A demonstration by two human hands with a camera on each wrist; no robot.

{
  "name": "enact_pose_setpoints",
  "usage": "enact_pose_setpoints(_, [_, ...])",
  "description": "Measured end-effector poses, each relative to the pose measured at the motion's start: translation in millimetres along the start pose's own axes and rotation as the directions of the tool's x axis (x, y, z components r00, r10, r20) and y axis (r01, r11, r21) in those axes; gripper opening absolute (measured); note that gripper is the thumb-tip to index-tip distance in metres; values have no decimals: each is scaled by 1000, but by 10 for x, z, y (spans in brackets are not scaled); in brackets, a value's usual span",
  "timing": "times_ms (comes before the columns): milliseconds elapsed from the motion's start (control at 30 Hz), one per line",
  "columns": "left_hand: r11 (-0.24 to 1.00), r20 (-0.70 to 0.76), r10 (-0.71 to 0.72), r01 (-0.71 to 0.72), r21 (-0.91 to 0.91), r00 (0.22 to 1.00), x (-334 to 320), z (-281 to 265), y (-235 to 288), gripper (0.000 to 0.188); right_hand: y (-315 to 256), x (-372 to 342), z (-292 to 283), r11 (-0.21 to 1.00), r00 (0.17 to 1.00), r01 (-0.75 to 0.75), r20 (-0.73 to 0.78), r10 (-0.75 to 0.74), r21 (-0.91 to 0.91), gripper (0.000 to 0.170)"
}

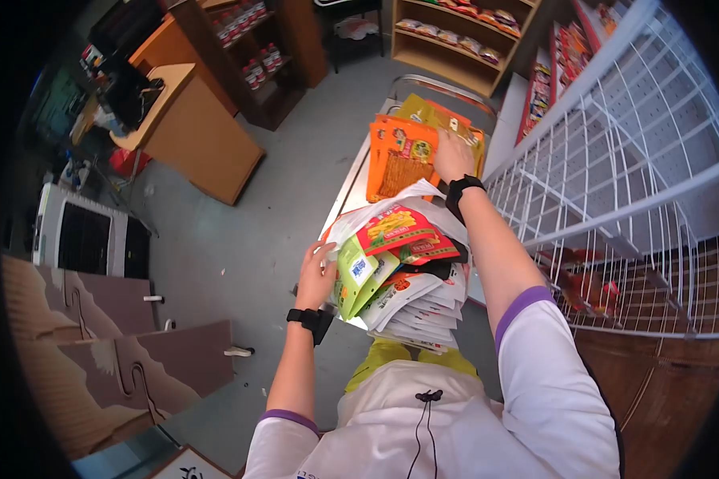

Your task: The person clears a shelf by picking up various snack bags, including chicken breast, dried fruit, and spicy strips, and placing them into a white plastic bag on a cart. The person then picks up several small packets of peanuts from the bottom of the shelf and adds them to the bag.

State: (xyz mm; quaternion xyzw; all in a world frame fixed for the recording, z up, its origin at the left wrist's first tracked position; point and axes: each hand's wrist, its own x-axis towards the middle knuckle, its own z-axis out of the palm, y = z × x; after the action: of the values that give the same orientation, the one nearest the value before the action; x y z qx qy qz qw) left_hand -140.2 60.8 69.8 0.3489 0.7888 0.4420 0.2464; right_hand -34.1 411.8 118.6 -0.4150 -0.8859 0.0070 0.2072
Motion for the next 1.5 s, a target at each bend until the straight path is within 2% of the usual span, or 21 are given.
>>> enact_pose_setpoints(67, [1000,19,23,-23,-18,1000,-11,19,-8,37,-34,-158,-149,999,1000,-3,3,3,37,32])
enact_pose_setpoints(133, [997,-3,72,-72,5,997,18,58,-54,41,-91,-432,-295,964,994,91,-81,-73,249,34])
enact_pose_setpoints(267, [991,49,123,-120,-63,991,52,83,-173,54,-189,-1358,-902,915,985,138,-147,-88,379,34])
enact_pose_setpoints(367, [991,75,128,-131,38,989,3,29,-12,65,94,-2194,-1264,899,996,87,-27,-84,430,26])
enact_pose_setpoints(433, [989,14,119,-120,81,993,9,-7,-74,64,408,-2698,-1399,913,999,20,34,-37,408,23])
enact_pose_setpoints(467, [988,49,131,-134,76,990,-12,-15,-47,64,599,-2940,-1487,931,991,-91,125,49,355,22])
enact_pose_setpoints(533, [988,-81,89,-77,135,993,-65,-63,50,61,1053,-3428,-1497,880,940,-342,121,320,330,15])
enact_pose_setpoints(567, [988,-72,90,-80,133,993,-81,-78,80,61,1278,-3611,-1554,769,858,-509,147,493,387,13])
enact_pose_setpoints(600, [988,-102,95,-81,131,990,-100,-89,117,60,1560,-3800,-1574,758,829,-549,115,547,353,14])
enact_pose_setpoints(633, [989,-136,98,-81,128,986,-124,-80,178,58,1840,-3959,-1587,610,721,-672,181,669,419,16])
enact_pose_setpoints(667, [989,-141,94,-77,123,986,-165,-58,274,58,2065,-4035,-1668,570,674,-703,144,724,426,15])
enact_pose_setpoints(800, [974,-240,169,-124,192,956,-449,107,676,53,3157,-4048,-1859,673,687,-698,-37,725,245,16])
enact_pose_setpoints(867, [966,-267,185,-125,226,946,-643,238,788,52,3705,-3875,-1893,704,723,-645,-62,688,297,17])
enact_pose_setpoints(967, [958,-295,193,-115,261,936,-970,516,855,49,4496,-3588,-1701,757,798,-580,23,602,301,32])
enact_pose_setpoints(1000, [953,-289,196,-112,281,937,-1082,610,911,48,4604,-3428,-1774,771,796,-605,160,583,201,48])
enact_pose_setpoints(1100, [926,-281,230,-121,357,932,-1421,891,1114,46,5072,-3187,-1477,891,853,-447,339,396,84,77])
enact_pose_setpoints(1133, [891,-243,279,-156,425,929,-1532,961,1190,45,5124,-3143,-1377,921,845,-379,373,385,-92,69])
enact_pose_setpoints(1200, [872,-260,287,-139,470,922,-1778,1082,1353,44,5272,-3068,-1180,933,860,-333,363,359,-135,56])
enact_pose_setpoints(1333, [851,-280,205,-29,524,938,-2265,1149,1395,40,5588,-2853,-873,923,883,-385,291,368,2,46])
enact_pose_setpoints(1400, [914,-290,96,31,405,952,-2535,1127,1203,38,5684,-2780,-734,948,907,-307,327,266,81,35])
enact_pose_setpoints(1500, [902,-311,46,94,422,949,-2814,1163,1118,35,6050,-2769,-224,866,830,-459,443,339,198,26])
